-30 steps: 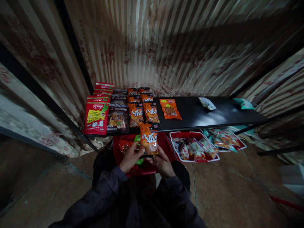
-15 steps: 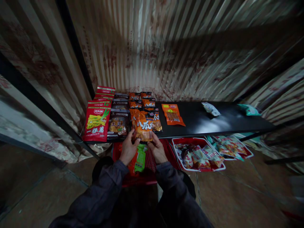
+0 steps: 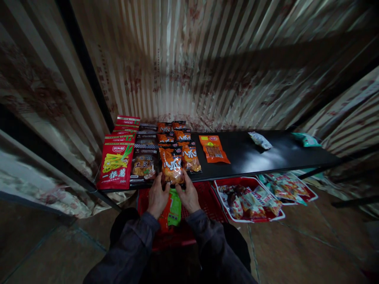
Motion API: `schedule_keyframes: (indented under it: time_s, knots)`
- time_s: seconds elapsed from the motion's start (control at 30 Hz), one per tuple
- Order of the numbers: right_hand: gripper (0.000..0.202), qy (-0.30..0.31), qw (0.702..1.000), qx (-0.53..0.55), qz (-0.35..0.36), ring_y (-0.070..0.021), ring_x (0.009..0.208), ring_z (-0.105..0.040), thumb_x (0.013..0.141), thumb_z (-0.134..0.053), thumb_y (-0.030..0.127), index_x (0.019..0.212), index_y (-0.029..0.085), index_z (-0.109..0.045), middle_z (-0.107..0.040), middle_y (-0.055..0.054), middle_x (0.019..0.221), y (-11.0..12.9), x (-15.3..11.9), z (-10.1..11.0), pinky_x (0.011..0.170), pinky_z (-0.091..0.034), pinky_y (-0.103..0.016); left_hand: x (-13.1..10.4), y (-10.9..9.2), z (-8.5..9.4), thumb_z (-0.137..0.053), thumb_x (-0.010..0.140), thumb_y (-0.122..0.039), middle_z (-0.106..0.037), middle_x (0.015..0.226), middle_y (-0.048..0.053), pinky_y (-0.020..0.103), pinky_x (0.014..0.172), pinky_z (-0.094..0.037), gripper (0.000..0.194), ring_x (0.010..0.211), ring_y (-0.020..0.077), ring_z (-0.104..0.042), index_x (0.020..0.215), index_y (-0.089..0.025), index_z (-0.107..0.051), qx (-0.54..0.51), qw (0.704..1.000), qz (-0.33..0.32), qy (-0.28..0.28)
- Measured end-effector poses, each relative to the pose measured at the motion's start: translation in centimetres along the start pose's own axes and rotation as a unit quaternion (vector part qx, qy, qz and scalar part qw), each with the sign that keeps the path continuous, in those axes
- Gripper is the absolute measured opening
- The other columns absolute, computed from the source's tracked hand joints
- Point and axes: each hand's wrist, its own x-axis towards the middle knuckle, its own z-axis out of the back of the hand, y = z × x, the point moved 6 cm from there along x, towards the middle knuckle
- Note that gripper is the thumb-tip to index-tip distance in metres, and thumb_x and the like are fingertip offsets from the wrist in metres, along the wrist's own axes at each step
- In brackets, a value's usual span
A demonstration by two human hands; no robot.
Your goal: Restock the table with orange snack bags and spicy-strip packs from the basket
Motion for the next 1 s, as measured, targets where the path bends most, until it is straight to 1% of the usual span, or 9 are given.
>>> schedule_keyframes:
  time_s: [0.13,0.2,0.27,0.37,0.53,0.7,0.87,1.0]
  knots:
    - [0.059,-0.028,0.997,-0.076,0.003,-0.0254,0.111,-0.055,0.082,-0.052,0.042,0.136,0.019,-0.042,-0.058,-0.012,0.122,1.1,-0.1,0.5,0.096,-0.045,-0.042,-0.2,-0.4,0.0,-0.047,0.085,-0.028,-0.048,0.138,0.016,0.034,0.101,-0.040,0.054,0.124,0.0226,-0.049,0.135,-0.010,-0.038,0.030,1.000,-0.003,0.006]
    - [0.058,-0.046,0.993,-0.106,0.012,-0.0259,0.109,-0.055,0.083,-0.051,0.046,0.133,0.018,-0.046,-0.059,-0.013,0.117,1.5,-0.1,0.8,0.095,-0.046,-0.042,-0.3,-0.6,0.1,-0.047,0.085,-0.028,-0.046,0.139,0.016,0.034,0.100,-0.041,0.055,0.123,0.0231,-0.049,0.136,-0.011,-0.036,0.045,0.999,-0.002,0.007]
    - [0.059,-0.055,0.990,-0.126,0.028,-0.0271,0.110,-0.053,0.084,-0.051,0.048,0.132,0.015,-0.047,-0.058,-0.015,0.116,1.7,-0.1,0.7,0.095,-0.045,-0.043,-0.2,-0.7,0.1,-0.046,0.085,-0.028,-0.045,0.139,0.017,0.034,0.099,-0.042,0.055,0.124,0.0235,-0.048,0.136,-0.011,-0.035,0.056,0.998,0.000,0.011]
    - [0.060,-0.061,0.987,-0.142,0.047,-0.0286,0.112,-0.050,0.085,-0.050,0.048,0.132,0.011,-0.046,-0.057,-0.018,0.121,1.5,-0.1,0.4,0.097,-0.042,-0.045,-0.1,-1.0,0.1,-0.045,0.086,-0.026,-0.046,0.139,0.017,0.034,0.099,-0.041,0.054,0.124,0.0235,-0.049,0.136,-0.010,-0.036,0.064,0.998,-0.007,0.017]
    - [0.058,-0.065,0.987,-0.135,0.052,-0.0285,0.114,-0.049,0.087,-0.047,0.046,0.131,0.008,-0.045,-0.056,-0.019,0.125,1.0,0.0,-0.3,0.098,-0.041,-0.046,0.4,-1.3,0.1,-0.046,0.086,-0.025,-0.047,0.138,0.019,0.035,0.099,-0.041,0.056,0.121,0.0246,-0.051,0.138,-0.008,-0.034,0.088,0.996,-0.009,0.030]
    - [0.056,-0.073,0.988,-0.121,0.056,-0.0283,0.113,-0.051,0.088,-0.045,0.046,0.132,0.012,-0.044,-0.057,-0.017,0.123,0.9,0.2,-0.6,0.096,-0.043,-0.047,0.8,-1.7,0.4,-0.045,0.086,-0.025,-0.050,0.135,0.019,0.034,0.095,-0.043,0.058,0.117,0.0244,-0.055,0.140,-0.008,-0.029,0.102,0.994,-0.004,0.037]
    - [0.057,-0.078,0.989,-0.117,0.052,-0.0286,0.112,-0.051,0.088,-0.044,0.046,0.132,0.010,-0.043,-0.057,-0.018,0.123,0.8,0.5,-0.9,0.096,-0.043,-0.047,1.3,-2.0,0.5,-0.044,0.087,-0.025,-0.052,0.133,0.019,0.036,0.094,-0.043,0.059,0.116,0.0261,-0.055,0.140,-0.007,-0.029,0.117,0.992,-0.005,0.046]
    - [0.057,-0.087,0.988,-0.114,0.052,-0.0292,0.111,-0.053,0.088,-0.043,0.047,0.133,0.012,-0.043,-0.058,-0.018,0.121,0.9,0.6,-1.0,0.094,-0.044,-0.048,1.7,-2.2,0.5,-0.044,0.086,-0.025,-0.052,0.133,0.019,0.035,0.093,-0.044,0.059,0.115,0.0251,-0.056,0.141,-0.008,-0.028,0.129,0.990,-0.007,0.051]
